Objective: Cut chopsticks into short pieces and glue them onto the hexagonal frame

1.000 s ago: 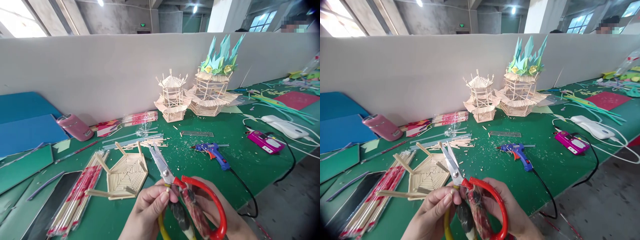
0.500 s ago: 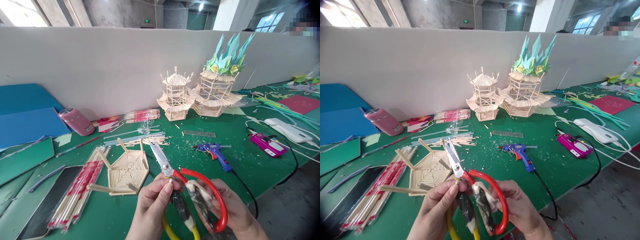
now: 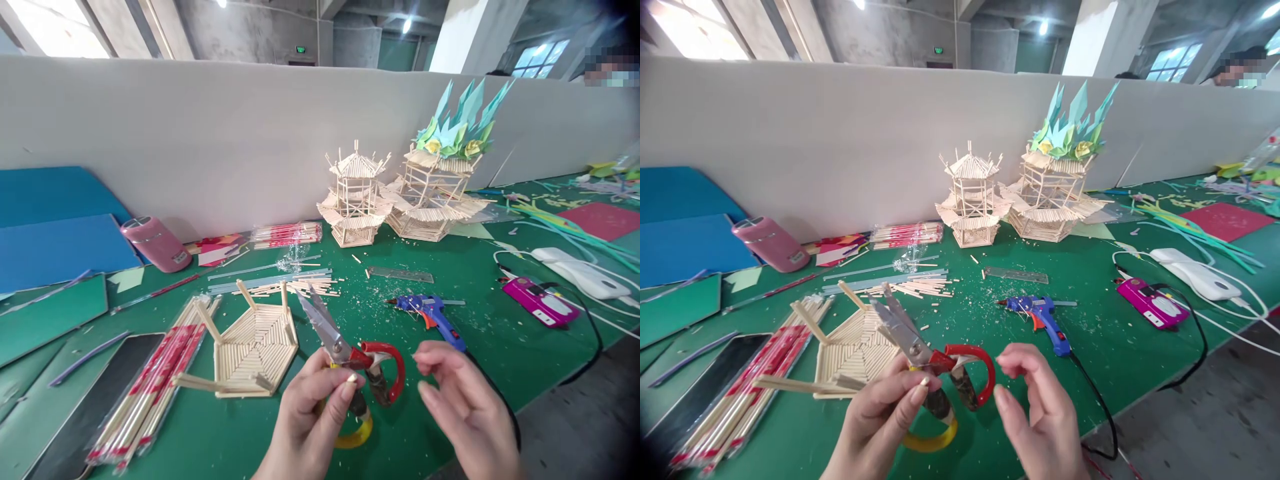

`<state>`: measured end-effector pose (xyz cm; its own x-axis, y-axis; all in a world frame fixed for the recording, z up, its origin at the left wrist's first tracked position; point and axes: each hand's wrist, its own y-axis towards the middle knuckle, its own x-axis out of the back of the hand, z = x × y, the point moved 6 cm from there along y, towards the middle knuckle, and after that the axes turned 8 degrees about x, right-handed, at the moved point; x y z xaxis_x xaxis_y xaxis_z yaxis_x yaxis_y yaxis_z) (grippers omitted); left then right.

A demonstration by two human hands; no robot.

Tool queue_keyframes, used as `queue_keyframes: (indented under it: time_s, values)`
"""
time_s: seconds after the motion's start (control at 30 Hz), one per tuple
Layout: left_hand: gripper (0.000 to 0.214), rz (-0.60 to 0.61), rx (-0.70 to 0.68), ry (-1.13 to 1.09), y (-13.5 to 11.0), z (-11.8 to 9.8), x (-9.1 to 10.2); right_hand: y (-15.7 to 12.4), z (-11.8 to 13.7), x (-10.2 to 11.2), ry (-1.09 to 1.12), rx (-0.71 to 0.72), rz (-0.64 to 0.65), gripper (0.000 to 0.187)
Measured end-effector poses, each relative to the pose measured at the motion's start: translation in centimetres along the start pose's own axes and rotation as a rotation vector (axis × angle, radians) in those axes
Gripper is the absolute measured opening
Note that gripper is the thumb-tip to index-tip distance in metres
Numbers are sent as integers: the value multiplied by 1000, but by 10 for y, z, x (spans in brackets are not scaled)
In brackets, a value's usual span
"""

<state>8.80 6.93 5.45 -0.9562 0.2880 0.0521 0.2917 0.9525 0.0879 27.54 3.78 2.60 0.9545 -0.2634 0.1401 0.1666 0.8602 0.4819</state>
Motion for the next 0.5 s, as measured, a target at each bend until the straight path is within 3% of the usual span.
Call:
queue_keyframes:
  time_s: [0.1,0.2,0.37,0.5]
  values:
    - [18,35,-43,70,-1,-3,-3,5,20,-16,-238,229,120,21]
    - [19,52,-71,114,-2,-6,-4,10,26,-28,-431,349,158,21]
    - [22,60,-105,105,1,-8,-5,15,23,-34,-592,403,130,11]
    - [21,-38,-154,173,3,-10,-5,16,25,-36,-624,391,212,9]
